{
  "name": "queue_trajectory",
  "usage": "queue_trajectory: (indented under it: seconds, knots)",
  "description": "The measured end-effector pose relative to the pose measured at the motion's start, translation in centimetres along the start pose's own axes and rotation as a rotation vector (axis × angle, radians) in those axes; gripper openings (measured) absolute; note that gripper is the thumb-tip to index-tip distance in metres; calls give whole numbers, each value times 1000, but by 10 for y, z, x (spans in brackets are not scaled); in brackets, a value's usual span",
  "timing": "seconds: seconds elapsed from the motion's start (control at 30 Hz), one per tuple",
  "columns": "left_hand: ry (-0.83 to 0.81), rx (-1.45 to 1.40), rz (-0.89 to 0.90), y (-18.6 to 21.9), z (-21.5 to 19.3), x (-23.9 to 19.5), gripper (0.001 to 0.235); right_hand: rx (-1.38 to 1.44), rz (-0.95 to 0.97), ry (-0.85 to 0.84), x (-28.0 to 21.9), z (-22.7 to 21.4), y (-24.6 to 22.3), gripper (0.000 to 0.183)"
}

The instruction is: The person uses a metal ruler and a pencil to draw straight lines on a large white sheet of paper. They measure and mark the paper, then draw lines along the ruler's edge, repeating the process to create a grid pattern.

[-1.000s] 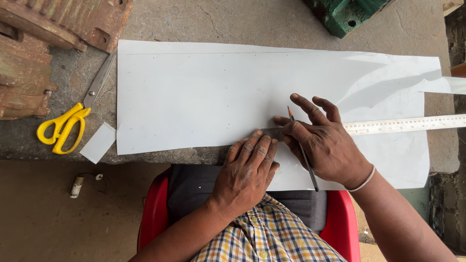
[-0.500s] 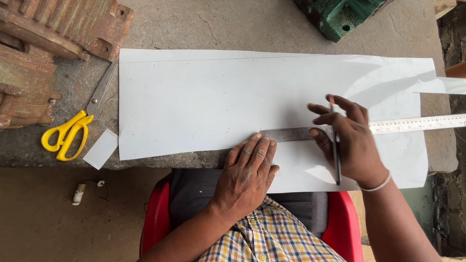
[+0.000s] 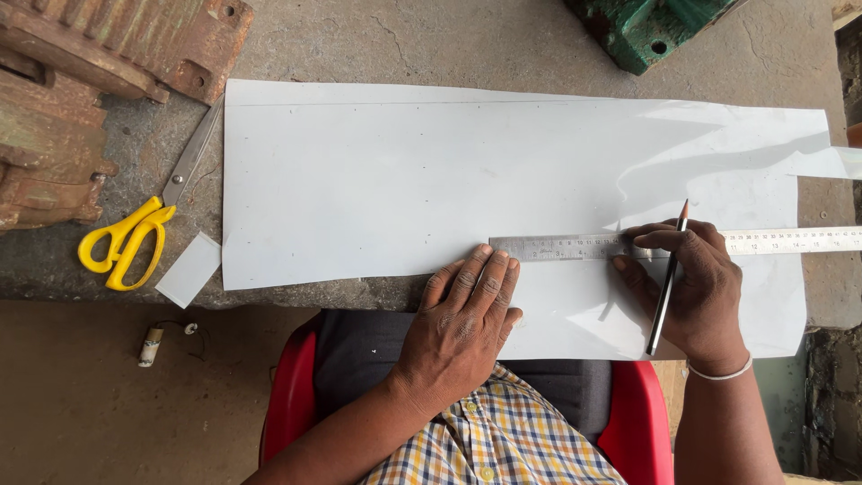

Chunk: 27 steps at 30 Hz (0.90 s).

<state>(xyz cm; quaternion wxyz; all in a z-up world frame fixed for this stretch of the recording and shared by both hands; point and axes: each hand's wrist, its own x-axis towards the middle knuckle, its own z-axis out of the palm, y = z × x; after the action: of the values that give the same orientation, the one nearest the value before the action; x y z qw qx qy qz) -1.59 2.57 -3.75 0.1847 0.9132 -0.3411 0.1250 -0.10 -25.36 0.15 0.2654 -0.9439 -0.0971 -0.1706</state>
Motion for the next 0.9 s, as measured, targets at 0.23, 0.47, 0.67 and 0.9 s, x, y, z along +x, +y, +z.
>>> queue_trajectory:
  seconds: [0.23, 0.47, 0.67, 0.9]
  knots:
    - [6, -2, -5, 1, 1, 0, 55, 1, 3, -12, 5, -2, -2, 29]
    - [-1, -1, -5, 1, 2, 0, 55, 718, 130, 36, 16, -7, -3, 34]
    - [-5, 18, -8, 1, 0, 0, 56, 836, 248, -214, 37, 7, -10, 22]
    - [5, 25, -10, 1, 2, 1, 57, 726, 179, -349, 49, 18, -9, 17]
